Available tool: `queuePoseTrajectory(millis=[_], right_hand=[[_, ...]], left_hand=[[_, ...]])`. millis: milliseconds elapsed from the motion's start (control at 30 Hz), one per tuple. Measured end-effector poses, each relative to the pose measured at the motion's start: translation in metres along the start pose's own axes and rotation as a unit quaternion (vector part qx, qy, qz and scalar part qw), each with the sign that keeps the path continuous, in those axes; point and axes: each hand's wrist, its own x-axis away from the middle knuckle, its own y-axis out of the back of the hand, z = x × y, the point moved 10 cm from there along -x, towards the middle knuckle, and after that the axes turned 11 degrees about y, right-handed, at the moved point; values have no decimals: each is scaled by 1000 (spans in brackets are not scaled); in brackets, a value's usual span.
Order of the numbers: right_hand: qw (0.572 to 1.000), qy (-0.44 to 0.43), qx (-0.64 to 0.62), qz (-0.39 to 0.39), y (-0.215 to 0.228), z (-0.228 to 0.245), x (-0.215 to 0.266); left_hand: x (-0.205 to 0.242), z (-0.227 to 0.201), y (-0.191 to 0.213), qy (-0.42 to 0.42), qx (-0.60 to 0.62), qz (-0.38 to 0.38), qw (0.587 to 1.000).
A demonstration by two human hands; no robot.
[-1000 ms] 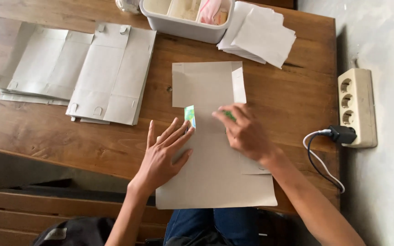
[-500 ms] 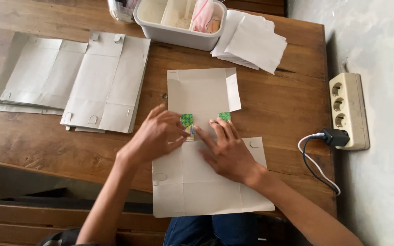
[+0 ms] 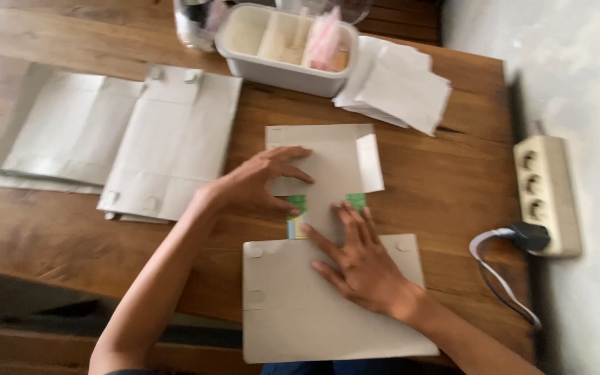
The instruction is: The person folds and assembles flat paper box templates into three-dimensional boxes. They fold along pre-scored lines, tuck flaps into slots, and secure the structure by hand. The process is repeated for multiple identical templates.
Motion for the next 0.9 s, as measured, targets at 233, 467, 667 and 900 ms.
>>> queuePoseTrajectory(millis=[233,467,667,900], right_hand=[[1000,12,-3,-21,8,9,-6],[1000,5,-19,-15,8,6,-3],[921,67,-310,-226,124,-7,16],[903,125,-199,-360,146,-11,60]], left_hand=[[12,4,-2,-49,51,19,997],[14,-2,2,-41,56,18,997],[13,-8,11,2,52,23,998],[14,-10,6,1,43,30,999]])
